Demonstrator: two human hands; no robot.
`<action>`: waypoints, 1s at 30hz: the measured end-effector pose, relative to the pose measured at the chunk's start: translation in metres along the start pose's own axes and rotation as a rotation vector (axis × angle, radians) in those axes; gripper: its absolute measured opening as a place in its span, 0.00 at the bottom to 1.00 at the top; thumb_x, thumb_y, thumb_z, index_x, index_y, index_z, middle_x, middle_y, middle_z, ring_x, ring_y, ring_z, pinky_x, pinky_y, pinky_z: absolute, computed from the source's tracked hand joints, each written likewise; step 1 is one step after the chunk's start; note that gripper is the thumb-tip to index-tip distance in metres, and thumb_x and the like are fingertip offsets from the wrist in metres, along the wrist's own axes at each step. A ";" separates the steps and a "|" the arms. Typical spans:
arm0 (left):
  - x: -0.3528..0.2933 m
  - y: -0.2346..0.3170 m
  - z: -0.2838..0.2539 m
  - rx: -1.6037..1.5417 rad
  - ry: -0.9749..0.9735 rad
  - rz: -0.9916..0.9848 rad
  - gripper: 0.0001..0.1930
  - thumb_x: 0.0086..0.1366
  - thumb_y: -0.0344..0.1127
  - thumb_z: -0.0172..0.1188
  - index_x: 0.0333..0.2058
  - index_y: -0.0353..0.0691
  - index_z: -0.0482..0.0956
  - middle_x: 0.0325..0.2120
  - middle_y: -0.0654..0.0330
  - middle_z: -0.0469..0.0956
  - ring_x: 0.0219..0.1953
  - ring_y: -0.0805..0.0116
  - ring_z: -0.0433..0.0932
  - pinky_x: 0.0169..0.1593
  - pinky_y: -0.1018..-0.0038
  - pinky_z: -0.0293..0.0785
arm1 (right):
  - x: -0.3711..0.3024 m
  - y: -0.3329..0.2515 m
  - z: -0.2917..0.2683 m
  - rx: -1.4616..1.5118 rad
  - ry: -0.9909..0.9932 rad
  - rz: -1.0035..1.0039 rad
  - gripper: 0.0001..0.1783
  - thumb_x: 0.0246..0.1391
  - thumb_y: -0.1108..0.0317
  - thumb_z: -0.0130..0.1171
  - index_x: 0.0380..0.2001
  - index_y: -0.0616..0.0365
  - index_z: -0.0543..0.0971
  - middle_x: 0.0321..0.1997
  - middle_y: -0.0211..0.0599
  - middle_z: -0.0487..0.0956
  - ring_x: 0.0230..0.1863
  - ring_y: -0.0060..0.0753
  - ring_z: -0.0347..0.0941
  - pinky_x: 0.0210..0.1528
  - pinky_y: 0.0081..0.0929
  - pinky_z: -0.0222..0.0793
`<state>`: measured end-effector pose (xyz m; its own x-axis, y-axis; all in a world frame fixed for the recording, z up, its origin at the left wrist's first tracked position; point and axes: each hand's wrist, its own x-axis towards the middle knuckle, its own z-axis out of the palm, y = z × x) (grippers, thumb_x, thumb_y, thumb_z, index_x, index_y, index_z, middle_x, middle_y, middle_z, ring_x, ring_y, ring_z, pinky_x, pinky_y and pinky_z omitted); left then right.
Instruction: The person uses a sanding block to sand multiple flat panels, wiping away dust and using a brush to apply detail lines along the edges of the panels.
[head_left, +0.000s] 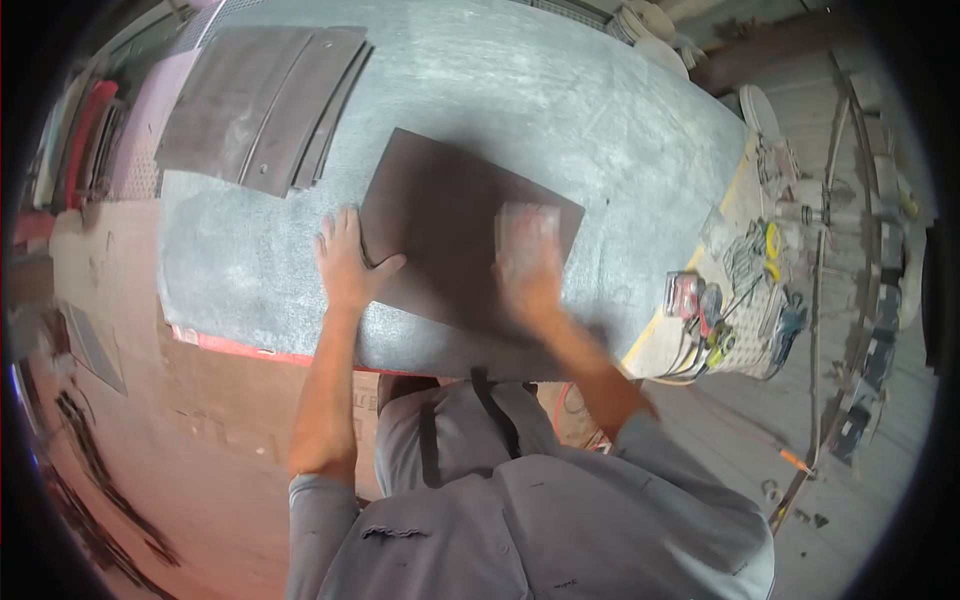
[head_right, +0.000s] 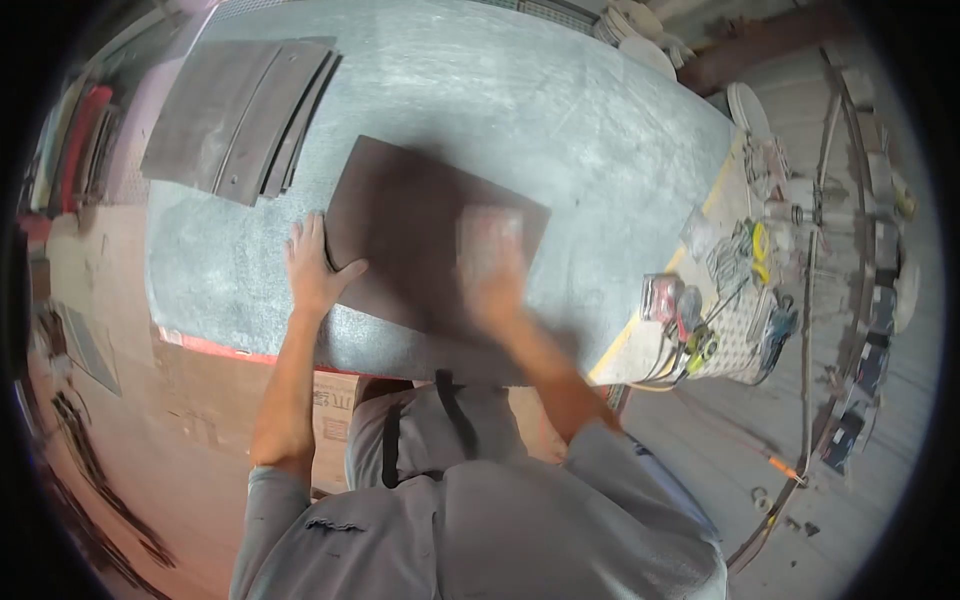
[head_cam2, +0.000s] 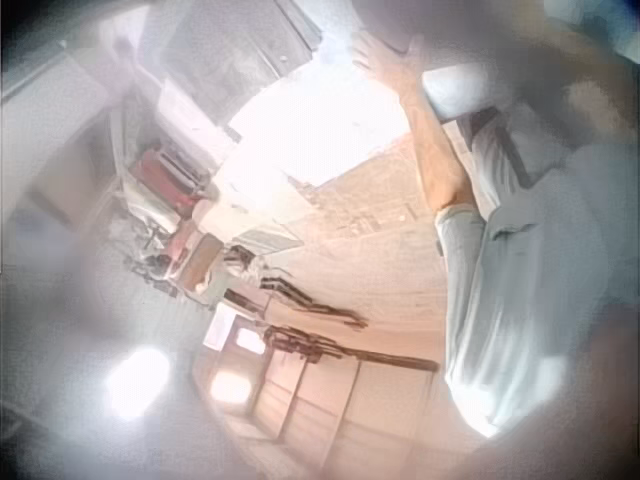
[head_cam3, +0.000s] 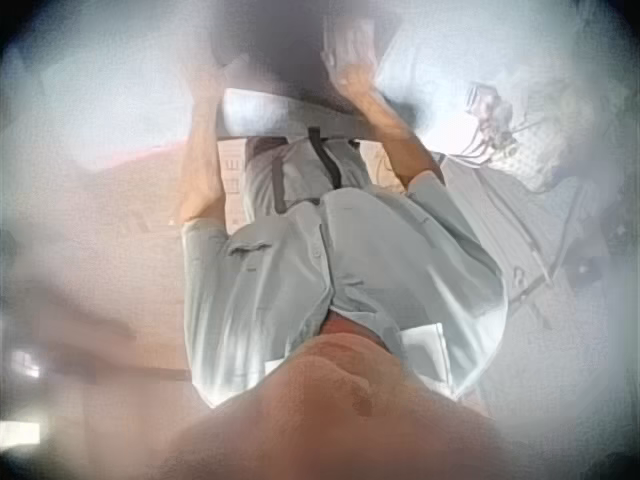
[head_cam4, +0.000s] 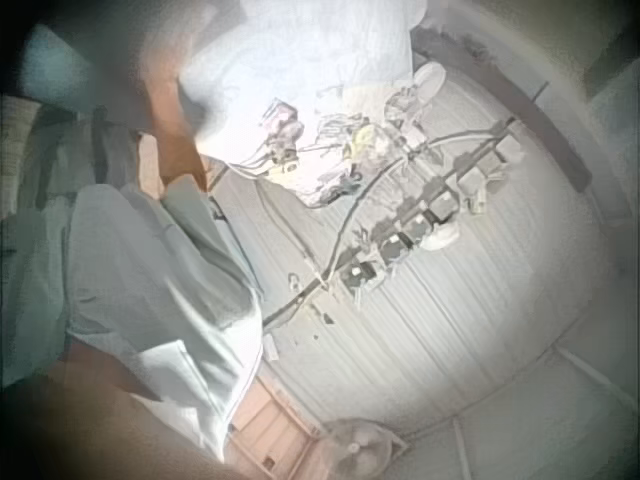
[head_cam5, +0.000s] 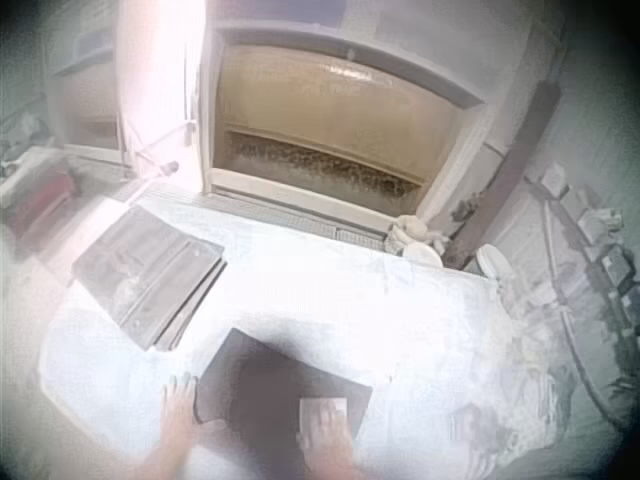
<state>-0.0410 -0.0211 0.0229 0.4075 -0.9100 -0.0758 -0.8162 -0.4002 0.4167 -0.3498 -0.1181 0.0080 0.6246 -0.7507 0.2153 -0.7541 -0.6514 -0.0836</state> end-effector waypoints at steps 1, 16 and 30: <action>-0.021 -0.022 0.004 -0.032 0.016 -0.024 0.54 0.54 0.57 0.79 0.74 0.36 0.65 0.77 0.45 0.60 0.79 0.35 0.52 0.77 0.37 0.45 | -0.029 -0.030 -0.012 0.112 -0.096 -0.074 0.37 0.65 0.56 0.63 0.70 0.68 0.71 0.76 0.53 0.71 0.77 0.56 0.63 0.77 0.56 0.60; -0.045 -0.056 0.024 -0.172 0.237 -0.071 0.33 0.68 0.54 0.68 0.68 0.47 0.77 0.76 0.55 0.64 0.80 0.44 0.55 0.78 0.40 0.45 | -0.044 -0.086 0.018 0.357 -0.321 -0.425 0.42 0.57 0.55 0.67 0.67 0.74 0.72 0.74 0.65 0.70 0.76 0.66 0.64 0.77 0.63 0.57; -0.044 -0.055 0.029 -0.200 0.386 -0.136 0.16 0.73 0.33 0.55 0.57 0.40 0.81 0.69 0.60 0.75 0.76 0.57 0.67 0.78 0.51 0.55 | 0.134 -0.105 0.035 0.146 -0.212 -0.830 0.38 0.58 0.59 0.65 0.66 0.74 0.74 0.70 0.62 0.75 0.75 0.60 0.67 0.79 0.61 0.55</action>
<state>-0.0264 0.0375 -0.0232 0.6590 -0.7289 0.1855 -0.6652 -0.4498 0.5959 -0.1793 -0.1541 0.0117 0.9967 -0.0220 0.0776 -0.0136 -0.9942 -0.1068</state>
